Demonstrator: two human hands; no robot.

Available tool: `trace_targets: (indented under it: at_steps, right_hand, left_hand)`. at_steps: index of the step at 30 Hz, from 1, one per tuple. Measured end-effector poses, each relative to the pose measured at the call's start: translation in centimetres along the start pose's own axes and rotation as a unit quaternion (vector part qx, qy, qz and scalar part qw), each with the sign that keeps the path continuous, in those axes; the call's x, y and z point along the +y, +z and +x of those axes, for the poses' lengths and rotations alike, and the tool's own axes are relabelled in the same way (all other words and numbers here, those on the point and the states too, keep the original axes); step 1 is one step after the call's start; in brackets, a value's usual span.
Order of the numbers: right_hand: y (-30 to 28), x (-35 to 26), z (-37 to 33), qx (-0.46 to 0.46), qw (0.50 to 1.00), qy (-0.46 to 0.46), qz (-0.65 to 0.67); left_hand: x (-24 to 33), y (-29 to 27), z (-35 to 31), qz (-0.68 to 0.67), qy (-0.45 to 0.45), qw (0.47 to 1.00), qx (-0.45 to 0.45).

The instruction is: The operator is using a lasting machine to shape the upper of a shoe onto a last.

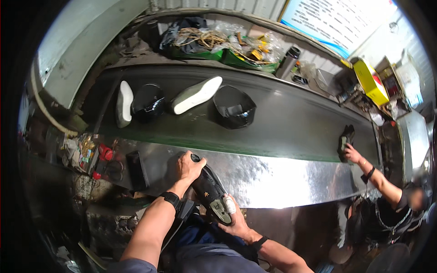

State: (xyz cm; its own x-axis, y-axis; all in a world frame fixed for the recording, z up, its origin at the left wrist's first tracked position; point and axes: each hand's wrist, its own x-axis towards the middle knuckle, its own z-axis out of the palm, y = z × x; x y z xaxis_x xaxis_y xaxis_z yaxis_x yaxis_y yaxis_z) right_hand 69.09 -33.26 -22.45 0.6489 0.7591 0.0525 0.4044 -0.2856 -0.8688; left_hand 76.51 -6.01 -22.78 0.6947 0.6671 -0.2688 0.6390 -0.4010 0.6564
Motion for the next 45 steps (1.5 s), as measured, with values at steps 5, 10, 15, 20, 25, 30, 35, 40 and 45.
trace_targets:
  at_steps: [5,10,15,20,25,30,35,40,45]
  right_hand:
    - [-0.2,-3.6,1.2,-0.005,0.999,0.002,0.054]
    - [-0.9,-9.9,7.9,-0.109,0.862,0.233,0.438]
    - [2.2,-18.4,10.8,-0.211,0.88,0.315,0.288]
    - [11.4,-26.4,6.8,-0.18,0.906,0.11,0.366]
    - [21.9,-37.9,1.9,-0.32,0.859,0.102,0.386]
    - [34.3,-43.6,-2.6,-0.41,0.761,0.149,0.48]
    - [42.2,-47.9,-4.9,-0.437,0.725,0.157,0.508]
    - [47.4,-50.6,-5.3,-0.468,0.692,0.207,0.509]
    - [51.1,-51.1,-4.7,-0.435,0.715,0.216,0.502]
  left_hand:
    - [0.1,-5.9,-1.2,-0.067,-0.049,0.996,0.019]
    - [-1.0,-15.5,-6.2,-0.113,-0.025,0.987,0.11]
    - [-4.4,-24.8,-14.4,-0.155,-0.053,0.964,0.212]
    - [-11.2,-33.2,-25.2,-0.168,-0.061,0.908,0.378]
    - [-20.9,-41.9,-38.0,-0.159,-0.191,0.791,0.559]
    - [-29.7,-50.8,-49.2,-0.55,-0.133,0.635,0.525]
    - [-34.1,-49.2,-55.5,-0.628,-0.044,0.586,0.51]
    - [-33.4,-46.4,-56.2,-0.768,0.053,0.461,0.442]
    - [-38.2,-47.2,-54.5,-0.781,-0.02,0.425,0.457]
